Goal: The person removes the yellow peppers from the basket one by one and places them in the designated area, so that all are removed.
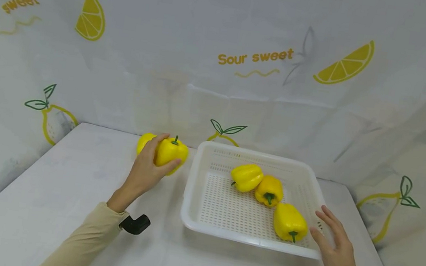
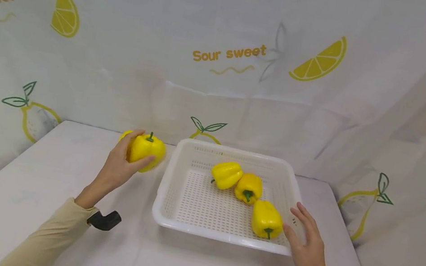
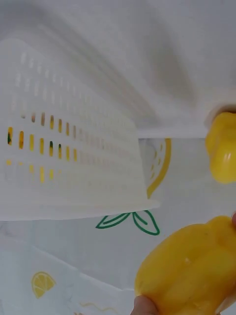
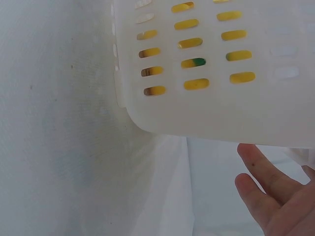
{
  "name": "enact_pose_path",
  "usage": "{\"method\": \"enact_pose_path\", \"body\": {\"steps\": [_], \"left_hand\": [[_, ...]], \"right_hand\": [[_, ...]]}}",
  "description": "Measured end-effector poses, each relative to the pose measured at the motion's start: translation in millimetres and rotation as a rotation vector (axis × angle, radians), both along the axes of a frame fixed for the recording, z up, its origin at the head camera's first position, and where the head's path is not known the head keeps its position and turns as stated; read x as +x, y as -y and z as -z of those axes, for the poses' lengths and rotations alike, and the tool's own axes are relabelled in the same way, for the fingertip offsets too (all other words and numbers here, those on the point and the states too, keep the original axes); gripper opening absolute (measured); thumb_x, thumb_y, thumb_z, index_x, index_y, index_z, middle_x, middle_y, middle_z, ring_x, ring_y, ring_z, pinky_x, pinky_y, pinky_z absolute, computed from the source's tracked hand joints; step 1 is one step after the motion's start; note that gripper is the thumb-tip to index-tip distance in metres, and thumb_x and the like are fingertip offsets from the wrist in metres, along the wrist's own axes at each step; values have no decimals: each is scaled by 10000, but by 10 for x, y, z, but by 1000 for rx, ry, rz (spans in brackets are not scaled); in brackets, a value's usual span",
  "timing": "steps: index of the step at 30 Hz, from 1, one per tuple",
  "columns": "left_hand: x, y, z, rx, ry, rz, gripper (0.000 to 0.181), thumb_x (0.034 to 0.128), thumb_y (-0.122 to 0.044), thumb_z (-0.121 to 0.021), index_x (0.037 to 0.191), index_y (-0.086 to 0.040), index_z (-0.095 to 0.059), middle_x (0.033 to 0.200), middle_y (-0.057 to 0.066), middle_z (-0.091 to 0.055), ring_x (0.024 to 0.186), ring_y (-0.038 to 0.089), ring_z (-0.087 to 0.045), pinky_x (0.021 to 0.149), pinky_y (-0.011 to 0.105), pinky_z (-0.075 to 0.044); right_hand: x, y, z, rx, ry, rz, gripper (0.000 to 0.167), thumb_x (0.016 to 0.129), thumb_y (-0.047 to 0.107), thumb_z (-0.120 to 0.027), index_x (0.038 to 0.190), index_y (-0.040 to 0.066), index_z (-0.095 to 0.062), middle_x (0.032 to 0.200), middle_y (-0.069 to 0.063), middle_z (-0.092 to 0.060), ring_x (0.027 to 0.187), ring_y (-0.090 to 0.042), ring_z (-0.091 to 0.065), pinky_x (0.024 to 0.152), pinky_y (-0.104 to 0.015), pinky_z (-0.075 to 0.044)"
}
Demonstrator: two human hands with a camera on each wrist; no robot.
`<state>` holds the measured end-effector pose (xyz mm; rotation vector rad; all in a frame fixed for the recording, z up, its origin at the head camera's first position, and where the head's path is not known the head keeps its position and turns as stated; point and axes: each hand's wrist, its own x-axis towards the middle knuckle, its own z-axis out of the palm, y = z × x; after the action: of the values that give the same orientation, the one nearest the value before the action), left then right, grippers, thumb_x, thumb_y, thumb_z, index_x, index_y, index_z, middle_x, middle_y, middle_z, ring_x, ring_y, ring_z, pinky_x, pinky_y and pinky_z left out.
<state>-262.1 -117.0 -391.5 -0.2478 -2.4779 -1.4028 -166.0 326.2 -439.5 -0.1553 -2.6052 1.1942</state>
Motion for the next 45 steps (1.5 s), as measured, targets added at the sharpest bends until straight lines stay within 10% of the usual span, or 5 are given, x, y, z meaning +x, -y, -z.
{"method": "enact_pose_path", "body": {"steps": [45], "left_hand": [[-266, 969, 193, -105, 86, -239, 770, 886, -179, -629, 1534, -54, -233, 1417, 337, -353, 1139, 430, -447, 957, 585, -414]], "right_hand": [[16, -13, -12, -3, 3, -24, 523, 1017, 242, -547, 1480, 34, -420, 1659, -93, -192, 1523, -396, -128, 1109, -744, -164]]}}
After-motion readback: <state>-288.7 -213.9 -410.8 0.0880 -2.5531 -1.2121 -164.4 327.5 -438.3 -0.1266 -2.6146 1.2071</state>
